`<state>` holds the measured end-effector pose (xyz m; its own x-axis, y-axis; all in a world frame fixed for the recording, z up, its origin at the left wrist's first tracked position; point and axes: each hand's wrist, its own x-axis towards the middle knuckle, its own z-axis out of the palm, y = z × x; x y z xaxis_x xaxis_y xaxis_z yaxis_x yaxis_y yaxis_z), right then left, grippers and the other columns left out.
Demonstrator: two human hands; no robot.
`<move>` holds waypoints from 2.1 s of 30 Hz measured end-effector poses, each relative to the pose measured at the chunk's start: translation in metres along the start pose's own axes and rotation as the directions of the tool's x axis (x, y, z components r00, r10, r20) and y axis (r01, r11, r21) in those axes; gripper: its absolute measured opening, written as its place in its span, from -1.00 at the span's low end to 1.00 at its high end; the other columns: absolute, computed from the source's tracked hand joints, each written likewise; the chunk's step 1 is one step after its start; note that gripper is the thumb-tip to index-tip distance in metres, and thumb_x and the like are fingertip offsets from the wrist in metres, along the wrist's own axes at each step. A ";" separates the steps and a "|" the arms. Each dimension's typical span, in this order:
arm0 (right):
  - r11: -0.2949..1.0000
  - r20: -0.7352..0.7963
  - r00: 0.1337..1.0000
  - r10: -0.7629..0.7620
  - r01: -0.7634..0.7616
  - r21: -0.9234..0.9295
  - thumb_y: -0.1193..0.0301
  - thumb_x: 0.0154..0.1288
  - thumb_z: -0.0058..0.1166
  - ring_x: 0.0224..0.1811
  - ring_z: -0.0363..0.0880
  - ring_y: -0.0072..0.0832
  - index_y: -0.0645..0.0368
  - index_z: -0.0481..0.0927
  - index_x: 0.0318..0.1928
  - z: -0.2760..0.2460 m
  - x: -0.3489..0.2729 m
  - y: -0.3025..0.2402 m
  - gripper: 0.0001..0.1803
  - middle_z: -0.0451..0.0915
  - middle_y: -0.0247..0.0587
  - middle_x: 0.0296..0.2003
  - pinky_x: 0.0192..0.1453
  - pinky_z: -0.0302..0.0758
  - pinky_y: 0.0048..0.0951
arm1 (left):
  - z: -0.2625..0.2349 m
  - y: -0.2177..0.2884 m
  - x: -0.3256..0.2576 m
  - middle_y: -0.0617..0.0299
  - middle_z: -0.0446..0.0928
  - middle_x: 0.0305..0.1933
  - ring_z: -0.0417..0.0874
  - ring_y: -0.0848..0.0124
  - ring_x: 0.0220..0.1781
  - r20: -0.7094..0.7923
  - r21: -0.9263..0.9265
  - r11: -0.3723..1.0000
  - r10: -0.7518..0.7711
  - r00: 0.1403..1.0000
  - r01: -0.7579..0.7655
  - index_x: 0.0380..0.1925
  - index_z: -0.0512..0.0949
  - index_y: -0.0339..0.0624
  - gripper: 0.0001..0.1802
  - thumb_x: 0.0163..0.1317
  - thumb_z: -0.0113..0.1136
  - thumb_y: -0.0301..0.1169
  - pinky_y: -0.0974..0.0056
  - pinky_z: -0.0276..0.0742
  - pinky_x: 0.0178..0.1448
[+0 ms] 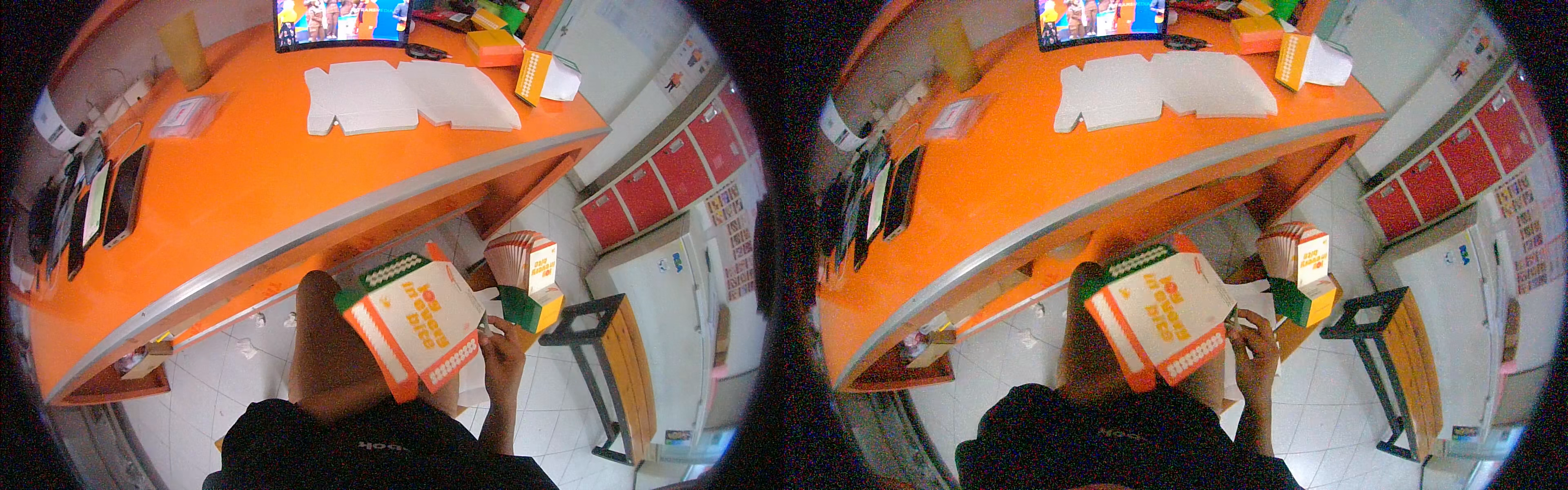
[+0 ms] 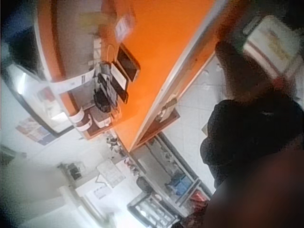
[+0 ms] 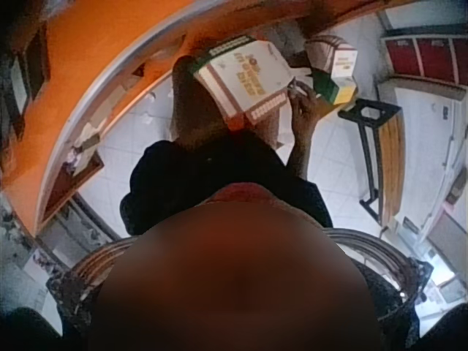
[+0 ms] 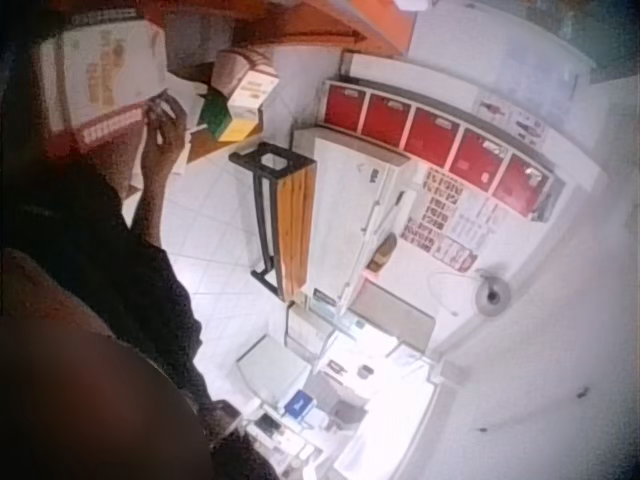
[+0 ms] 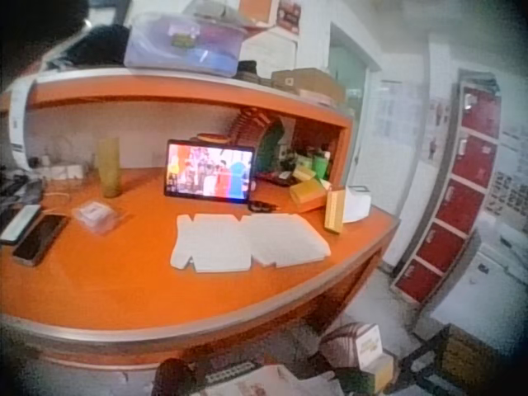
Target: The person sits on the floor and assembles small rectangular boxes from flat white cardboard sheets. They fold the sheets along pre-scored lines and secure the edges with adhesive tape. The person repeatedly picks up a sheet, folds it into a box shape, and tapes the seams before placing the finished box on the orange desk.
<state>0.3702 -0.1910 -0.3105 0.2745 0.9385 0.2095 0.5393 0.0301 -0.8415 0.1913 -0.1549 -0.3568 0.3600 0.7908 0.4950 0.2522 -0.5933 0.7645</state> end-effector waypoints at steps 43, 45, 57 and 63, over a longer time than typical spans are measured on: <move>0.979 -0.264 0.944 0.200 -0.182 0.090 0.11 0.20 0.06 0.06 0.41 -0.33 0.16 0.32 0.12 -0.017 -0.004 0.108 -0.43 0.43 -0.18 0.03 0.11 0.38 -0.23 | -0.005 -0.008 0.041 -0.09 0.35 0.14 0.30 0.06 0.25 -0.317 0.189 0.972 -0.071 0.946 0.136 0.15 0.25 -0.25 -0.49 0.24 0.10 -0.31 0.07 0.16 0.31; 0.686 -0.357 0.885 0.298 0.062 0.725 0.32 0.08 0.25 0.05 0.41 -0.29 0.23 0.47 -0.05 -0.017 0.001 0.131 -0.56 0.47 -0.14 -0.09 0.08 0.39 -0.27 | -0.007 -0.009 0.049 -0.14 0.37 0.08 0.37 0.01 0.16 -0.301 0.019 0.977 -0.198 0.933 0.214 0.16 0.24 -0.28 -0.49 0.25 0.07 -0.35 0.09 0.20 0.28; 0.800 0.033 0.951 0.308 -0.277 0.532 0.35 0.26 0.10 -0.01 0.42 -0.49 0.32 0.39 0.06 0.043 0.042 0.019 -0.58 0.45 -0.14 -0.04 0.01 0.44 -0.45 | -0.009 -0.011 0.041 -0.03 0.43 -0.01 0.49 0.16 0.05 0.021 -0.015 1.000 0.009 1.000 -0.008 0.16 0.35 -0.15 -0.46 0.12 0.05 -0.63 0.24 0.42 0.13; 0.824 -0.315 0.935 0.165 0.045 0.564 0.52 0.15 0.20 -0.09 0.48 -0.46 0.33 0.44 -0.05 0.067 0.032 0.006 -0.64 0.52 -0.16 -0.13 -0.04 0.46 -0.45 | -0.003 -0.008 0.042 0.03 0.52 -0.15 0.60 0.19 -0.14 -0.211 -0.078 0.993 -0.100 0.972 0.086 -0.04 0.52 -0.24 -0.69 0.18 0.12 -0.53 0.26 0.52 -0.05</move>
<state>0.3286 -0.1380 -0.3423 0.5963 0.7737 0.2138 0.0075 0.2610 -0.9653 0.2017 -0.1166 -0.3409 0.1349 0.8602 0.4919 0.2115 -0.5100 0.8338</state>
